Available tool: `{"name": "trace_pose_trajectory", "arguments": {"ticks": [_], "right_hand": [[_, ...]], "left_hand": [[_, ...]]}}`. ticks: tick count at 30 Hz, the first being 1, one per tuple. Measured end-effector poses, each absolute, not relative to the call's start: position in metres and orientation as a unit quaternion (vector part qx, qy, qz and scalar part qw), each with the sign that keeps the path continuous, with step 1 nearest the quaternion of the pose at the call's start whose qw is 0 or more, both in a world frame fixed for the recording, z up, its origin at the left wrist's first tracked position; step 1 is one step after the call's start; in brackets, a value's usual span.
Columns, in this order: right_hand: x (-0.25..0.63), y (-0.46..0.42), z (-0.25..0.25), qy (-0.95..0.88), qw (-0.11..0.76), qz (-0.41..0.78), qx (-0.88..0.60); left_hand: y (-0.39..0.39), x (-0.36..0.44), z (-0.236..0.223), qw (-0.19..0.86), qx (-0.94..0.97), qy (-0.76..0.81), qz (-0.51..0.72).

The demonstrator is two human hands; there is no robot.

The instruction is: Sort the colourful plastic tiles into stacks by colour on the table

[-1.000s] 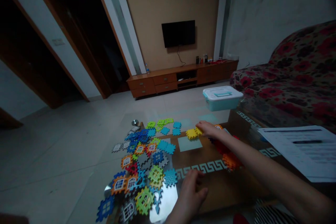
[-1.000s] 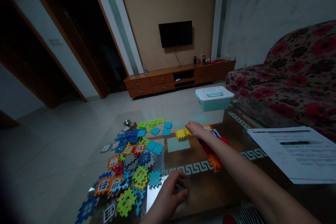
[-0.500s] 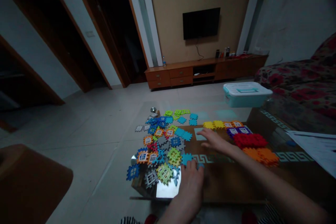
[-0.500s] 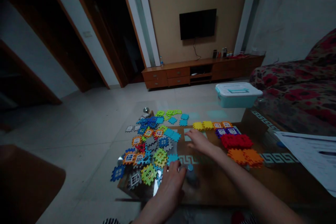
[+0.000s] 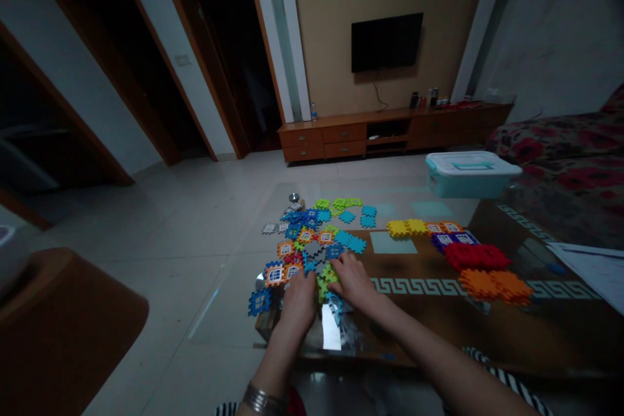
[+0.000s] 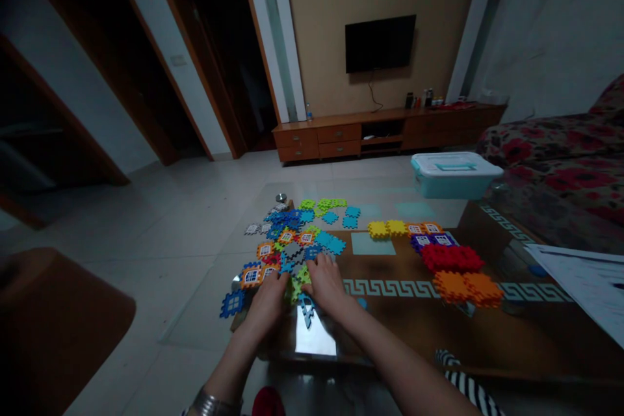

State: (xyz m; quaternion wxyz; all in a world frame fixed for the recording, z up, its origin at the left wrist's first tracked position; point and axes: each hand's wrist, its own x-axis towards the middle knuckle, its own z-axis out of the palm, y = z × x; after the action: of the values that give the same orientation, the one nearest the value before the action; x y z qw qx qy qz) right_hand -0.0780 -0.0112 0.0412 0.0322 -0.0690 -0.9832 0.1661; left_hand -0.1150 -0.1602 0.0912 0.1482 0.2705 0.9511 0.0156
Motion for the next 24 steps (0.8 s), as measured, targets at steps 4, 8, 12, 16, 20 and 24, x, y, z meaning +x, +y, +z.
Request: {"name": "trace_pose_trajectory", "arguments": {"ticks": [4,8,12,16,20,24], "right_hand": [[-0.084,-0.002,0.038,-0.982,0.037,0.178,-0.057],[-0.084,0.018,0.037,-0.973,0.086,0.197,-0.082],[-0.082,0.034,0.039,-0.964,0.133,0.204,-0.105],[-0.077,0.03,0.038,-0.975,0.083,0.205,-0.027],[-0.074,0.018,0.031,-0.976,0.048,0.206,0.053],[-0.073,0.017,0.028,-0.979,0.028,0.194,0.056]], "left_hand": [[-0.157,-0.127,0.082,0.14,0.269,0.952,0.036],[-0.153,-0.131,0.075,0.13,0.254,0.958,0.042],[-0.15,-0.13,0.072,0.115,0.275,0.954,0.038],[-0.147,-0.128,0.07,0.086,0.286,0.954,0.024],[-0.147,-0.134,0.068,0.088,0.277,0.954,0.068],[-0.152,-0.146,0.067,0.094,0.243,0.955,0.14]]}}
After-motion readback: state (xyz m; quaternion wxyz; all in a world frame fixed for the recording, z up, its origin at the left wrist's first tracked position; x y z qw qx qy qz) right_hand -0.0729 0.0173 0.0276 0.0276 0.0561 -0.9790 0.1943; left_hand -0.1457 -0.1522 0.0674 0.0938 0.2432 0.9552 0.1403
